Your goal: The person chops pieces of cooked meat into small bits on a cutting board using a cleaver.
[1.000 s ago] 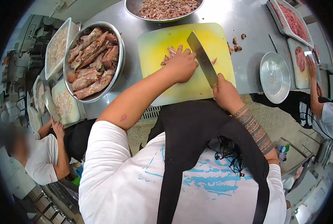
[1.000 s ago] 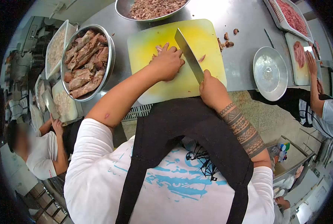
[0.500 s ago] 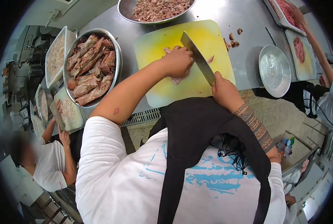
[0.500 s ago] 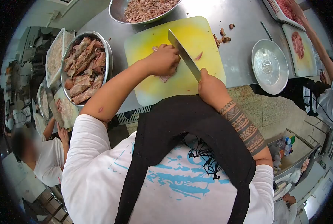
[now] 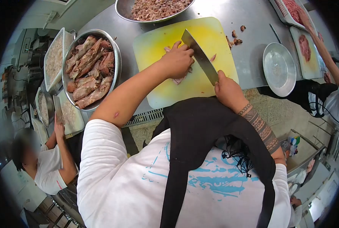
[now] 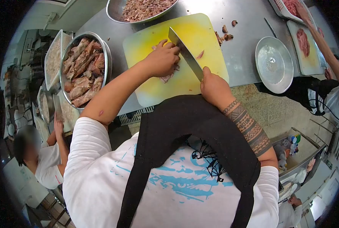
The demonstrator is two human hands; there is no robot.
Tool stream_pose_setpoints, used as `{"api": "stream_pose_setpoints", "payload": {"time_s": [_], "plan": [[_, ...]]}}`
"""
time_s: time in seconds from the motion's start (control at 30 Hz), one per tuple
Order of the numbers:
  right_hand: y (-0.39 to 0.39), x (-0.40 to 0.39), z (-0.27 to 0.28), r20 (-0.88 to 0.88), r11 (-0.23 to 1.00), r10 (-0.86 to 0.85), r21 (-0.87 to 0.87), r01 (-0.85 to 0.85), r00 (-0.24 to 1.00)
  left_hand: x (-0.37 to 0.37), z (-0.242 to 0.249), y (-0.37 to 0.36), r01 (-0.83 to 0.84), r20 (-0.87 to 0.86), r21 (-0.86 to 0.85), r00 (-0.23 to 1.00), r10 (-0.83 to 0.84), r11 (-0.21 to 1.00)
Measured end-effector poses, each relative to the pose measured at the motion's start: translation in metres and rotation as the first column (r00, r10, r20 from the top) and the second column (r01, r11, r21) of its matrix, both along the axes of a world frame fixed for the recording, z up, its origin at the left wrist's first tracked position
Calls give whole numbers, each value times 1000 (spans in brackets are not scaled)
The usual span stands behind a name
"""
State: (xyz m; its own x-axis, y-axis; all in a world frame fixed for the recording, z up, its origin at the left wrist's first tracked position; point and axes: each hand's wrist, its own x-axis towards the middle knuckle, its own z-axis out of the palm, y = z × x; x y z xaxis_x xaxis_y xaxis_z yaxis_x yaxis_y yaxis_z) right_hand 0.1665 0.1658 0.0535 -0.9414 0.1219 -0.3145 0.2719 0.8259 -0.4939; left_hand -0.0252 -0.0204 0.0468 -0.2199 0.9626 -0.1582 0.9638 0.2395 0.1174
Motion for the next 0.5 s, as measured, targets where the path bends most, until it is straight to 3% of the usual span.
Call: {"api": "stream_pose_setpoints", "payload": {"time_s": [0.1, 0.17, 0.2, 0.27, 0.37, 0.4, 0.5], "plan": [[2, -1, 0, 4, 1000, 0, 1, 0, 1000, -2, 13, 3, -9, 42, 4, 999, 8, 1000], [3, -1, -2, 6, 1000, 1, 2, -1, 1000, -16, 21, 2, -161, 364, -28, 917, 160, 986], [3, -1, -3, 2, 1000, 0, -5, 0, 1000, -27, 18, -1, -163, 362, -29, 918, 162, 986], [3, -1, -3, -2, 1000, -1, -15, 1, 1000, -55, 7, -7, -450, 529, 85, 777, 343, 889], [0, -1, 2, -55, 1000, 4, -14, -5, 998, -73, -15, -13, -350, 451, 84, 848, 278, 933], [0, -1, 2, -59, 1000, 7, -10, -7, 998, -70, -16, -16, -190, 356, 86, 923, 148, 978], [1, 1, 0, -54, 1000, 11, -13, -12, 999, -44, -15, -37, -232, 442, 135, 885, 151, 963]]}}
